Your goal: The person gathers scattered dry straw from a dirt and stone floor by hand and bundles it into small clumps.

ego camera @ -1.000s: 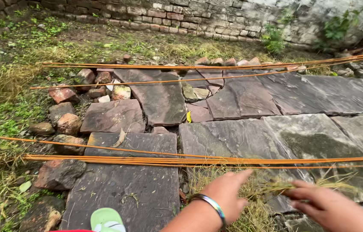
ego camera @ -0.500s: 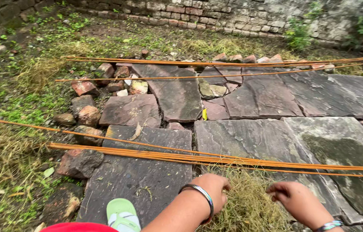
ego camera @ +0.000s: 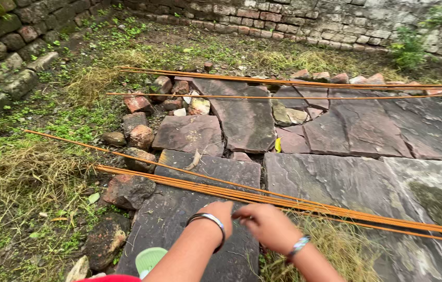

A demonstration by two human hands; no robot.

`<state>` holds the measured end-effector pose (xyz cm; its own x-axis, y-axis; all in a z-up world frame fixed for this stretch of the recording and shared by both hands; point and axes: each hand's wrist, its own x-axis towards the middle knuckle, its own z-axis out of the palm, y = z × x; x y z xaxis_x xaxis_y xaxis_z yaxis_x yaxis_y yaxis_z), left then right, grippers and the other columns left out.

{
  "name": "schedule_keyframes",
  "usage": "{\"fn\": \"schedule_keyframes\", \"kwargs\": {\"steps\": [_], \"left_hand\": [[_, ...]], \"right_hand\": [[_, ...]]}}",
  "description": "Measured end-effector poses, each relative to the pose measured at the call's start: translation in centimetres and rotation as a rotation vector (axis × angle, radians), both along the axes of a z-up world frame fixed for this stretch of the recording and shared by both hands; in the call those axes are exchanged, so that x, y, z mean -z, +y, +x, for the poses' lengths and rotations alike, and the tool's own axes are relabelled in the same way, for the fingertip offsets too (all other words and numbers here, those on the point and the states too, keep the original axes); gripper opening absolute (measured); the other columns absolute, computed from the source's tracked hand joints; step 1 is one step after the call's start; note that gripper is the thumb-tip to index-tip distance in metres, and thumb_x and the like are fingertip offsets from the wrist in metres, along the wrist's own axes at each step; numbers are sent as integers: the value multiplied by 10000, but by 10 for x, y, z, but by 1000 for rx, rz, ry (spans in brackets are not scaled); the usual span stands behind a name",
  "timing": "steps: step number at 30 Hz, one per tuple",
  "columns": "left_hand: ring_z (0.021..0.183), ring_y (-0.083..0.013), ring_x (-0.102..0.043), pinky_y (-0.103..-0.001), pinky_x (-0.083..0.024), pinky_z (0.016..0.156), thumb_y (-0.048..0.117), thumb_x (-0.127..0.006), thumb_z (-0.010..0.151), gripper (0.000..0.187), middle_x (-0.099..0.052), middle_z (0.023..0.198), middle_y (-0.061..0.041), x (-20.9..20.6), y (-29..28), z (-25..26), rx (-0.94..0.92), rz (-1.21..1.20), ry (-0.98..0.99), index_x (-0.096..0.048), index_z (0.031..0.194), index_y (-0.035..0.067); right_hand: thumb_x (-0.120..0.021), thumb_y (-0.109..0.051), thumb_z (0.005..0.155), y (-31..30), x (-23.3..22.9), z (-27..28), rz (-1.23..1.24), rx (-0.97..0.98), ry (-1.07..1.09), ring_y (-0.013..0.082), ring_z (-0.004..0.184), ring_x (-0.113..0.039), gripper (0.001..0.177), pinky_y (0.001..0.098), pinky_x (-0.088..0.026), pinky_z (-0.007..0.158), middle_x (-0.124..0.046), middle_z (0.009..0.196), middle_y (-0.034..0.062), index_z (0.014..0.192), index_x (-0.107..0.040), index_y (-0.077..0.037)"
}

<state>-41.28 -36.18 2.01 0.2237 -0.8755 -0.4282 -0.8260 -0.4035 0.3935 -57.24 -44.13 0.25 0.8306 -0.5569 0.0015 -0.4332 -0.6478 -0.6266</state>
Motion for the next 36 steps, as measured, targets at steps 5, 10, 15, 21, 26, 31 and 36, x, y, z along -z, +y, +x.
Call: {"fn": "schedule_keyframes", "kwargs": {"steps": [5, 10, 15, 21, 26, 31, 36], "left_hand": [[1299, -356, -582, -460, -492, 1077, 166, -551, 989, 371, -602, 1397, -168, 2, -2, 29, -55, 110, -16, -597, 1352, 105], [1330, -356, -558, -463, -463, 1104, 147, -531, 997, 394, -573, 1438, -166, 21, -14, 47, -59, 149, 7, -588, 1386, 115], [1326, -359, -564, -468, -472, 1094, 143, -576, 958, 474, -570, 1445, -170, 62, -14, 63, 24, 166, 18, -545, 1430, 103], [1340, -332, -560, -442, -464, 1108, 127, -541, 952, 455, -587, 1442, -143, 99, 15, 86, 57, 318, -38, -584, 1405, 130], [1370, -321, -534, -432, -439, 1144, 58, -482, 953, 553, -543, 1488, -122, 101, 41, 101, -24, 325, -4, -504, 1487, 201], [1424, -305, -477, -427, -411, 1173, 49, -475, 963, 589, -446, 1574, -85, 106, 44, 102, -41, 334, -70, -454, 1524, 229], [1403, -301, -497, -418, -428, 1153, 94, -482, 982, 550, -470, 1542, -114, 107, 33, 101, -22, 262, -126, -436, 1525, 166]], "right_hand": [[-610, -104, 833, -6, 86, 56, 25, -76, 53, 357, 964, -727, 230, 409, -572, 852, -767, 1015, 163, 1010, -748, -55], [-647, -186, 874, -14, 198, 101, 206, 10, 104, 426, 1080, -649, 254, 439, -537, 920, -713, 1116, 218, 1075, -735, -58], [-683, -227, 869, -8, 279, 131, 297, 63, 216, 390, 1174, -637, 294, 426, -511, 989, -656, 1257, 194, 1115, -714, -68], [-642, -144, 868, 5, 331, 134, 157, 166, 301, 391, 1302, -529, 364, 437, -438, 1107, -338, 1615, 140, 1227, -702, -121], [-628, -111, 856, 7, 338, 131, 132, 200, 368, 365, 1320, -498, 393, 420, -433, 1116, -393, 1584, 51, 1242, -696, -148], [-569, -67, 893, 2, 340, 148, 81, 212, 356, 349, 1297, -530, 355, 448, -449, 1083, -501, 1476, 83, 1231, -675, -84], [-623, -153, 883, 13, 290, 175, 117, 150, 14, 378, 1249, -557, 367, 440, -470, 1052, -571, 1366, 137, 1234, -662, -53]]}}
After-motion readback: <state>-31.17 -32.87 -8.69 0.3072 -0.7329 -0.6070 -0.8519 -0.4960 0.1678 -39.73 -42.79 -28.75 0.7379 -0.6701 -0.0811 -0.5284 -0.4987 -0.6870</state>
